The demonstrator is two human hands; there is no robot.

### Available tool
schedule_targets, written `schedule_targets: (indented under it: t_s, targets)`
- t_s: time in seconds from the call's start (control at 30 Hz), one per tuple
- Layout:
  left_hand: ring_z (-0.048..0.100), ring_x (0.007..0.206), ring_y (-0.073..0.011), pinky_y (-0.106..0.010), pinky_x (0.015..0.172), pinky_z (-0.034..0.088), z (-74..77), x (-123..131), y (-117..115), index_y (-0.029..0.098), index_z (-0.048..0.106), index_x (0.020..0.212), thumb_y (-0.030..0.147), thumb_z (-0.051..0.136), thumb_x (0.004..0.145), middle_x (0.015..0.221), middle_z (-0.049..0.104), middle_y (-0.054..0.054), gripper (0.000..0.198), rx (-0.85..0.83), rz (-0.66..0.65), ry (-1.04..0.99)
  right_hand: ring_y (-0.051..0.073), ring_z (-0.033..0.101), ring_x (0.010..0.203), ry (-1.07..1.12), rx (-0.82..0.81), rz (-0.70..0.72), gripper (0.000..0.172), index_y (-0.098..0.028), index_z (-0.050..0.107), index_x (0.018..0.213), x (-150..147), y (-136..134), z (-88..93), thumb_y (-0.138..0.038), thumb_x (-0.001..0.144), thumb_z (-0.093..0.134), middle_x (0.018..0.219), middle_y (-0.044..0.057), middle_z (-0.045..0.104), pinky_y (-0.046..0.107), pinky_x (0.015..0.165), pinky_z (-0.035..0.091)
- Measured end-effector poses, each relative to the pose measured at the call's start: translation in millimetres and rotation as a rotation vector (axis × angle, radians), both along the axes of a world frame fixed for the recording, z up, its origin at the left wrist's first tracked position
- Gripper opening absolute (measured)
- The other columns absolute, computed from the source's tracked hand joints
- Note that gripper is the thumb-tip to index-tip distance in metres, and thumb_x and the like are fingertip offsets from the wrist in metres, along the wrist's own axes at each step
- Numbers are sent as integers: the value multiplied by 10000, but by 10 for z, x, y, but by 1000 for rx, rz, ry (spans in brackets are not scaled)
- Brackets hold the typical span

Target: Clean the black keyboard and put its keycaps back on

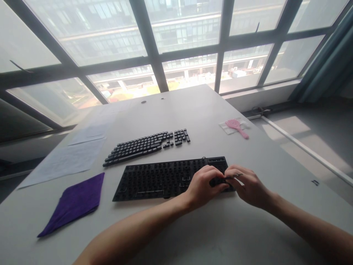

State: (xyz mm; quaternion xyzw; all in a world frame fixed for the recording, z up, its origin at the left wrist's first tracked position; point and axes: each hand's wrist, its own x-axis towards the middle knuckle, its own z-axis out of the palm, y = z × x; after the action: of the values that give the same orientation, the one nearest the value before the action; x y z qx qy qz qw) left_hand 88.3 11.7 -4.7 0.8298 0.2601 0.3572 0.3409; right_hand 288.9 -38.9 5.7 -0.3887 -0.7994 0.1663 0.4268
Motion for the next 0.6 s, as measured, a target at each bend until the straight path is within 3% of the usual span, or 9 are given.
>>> schedule_targets:
  t_s: [0.2,0.43,0.6]
  targets:
    - [655,891,-186,-312,820,551,31,8,-35,173,680,941,312,767,849,947,711,-72,188,60,-11,-11,187,646,710,24,-56,-155,111,-215,596,947,-34,-38,-49,-235,999,499,813,64,685,312,669,525]
    - [682,958,-200,-343,883,550,88,-23,-59,193,577,1239,260,619,958,1049,725,-80,292,146,-23,71,173,677,602,322,-389,-241,226,-222,568,870,-92,-30,-24,-406,998,531,703,16,692,273,570,574]
    - [672,1033,-188,-328,934,532,171,-36,-48,200,637,1102,246,524,1017,1092,718,-72,150,247,-60,106,171,676,573,464,-497,-270,290,-214,555,848,-128,-7,-11,-469,986,550,680,14,680,279,560,584]
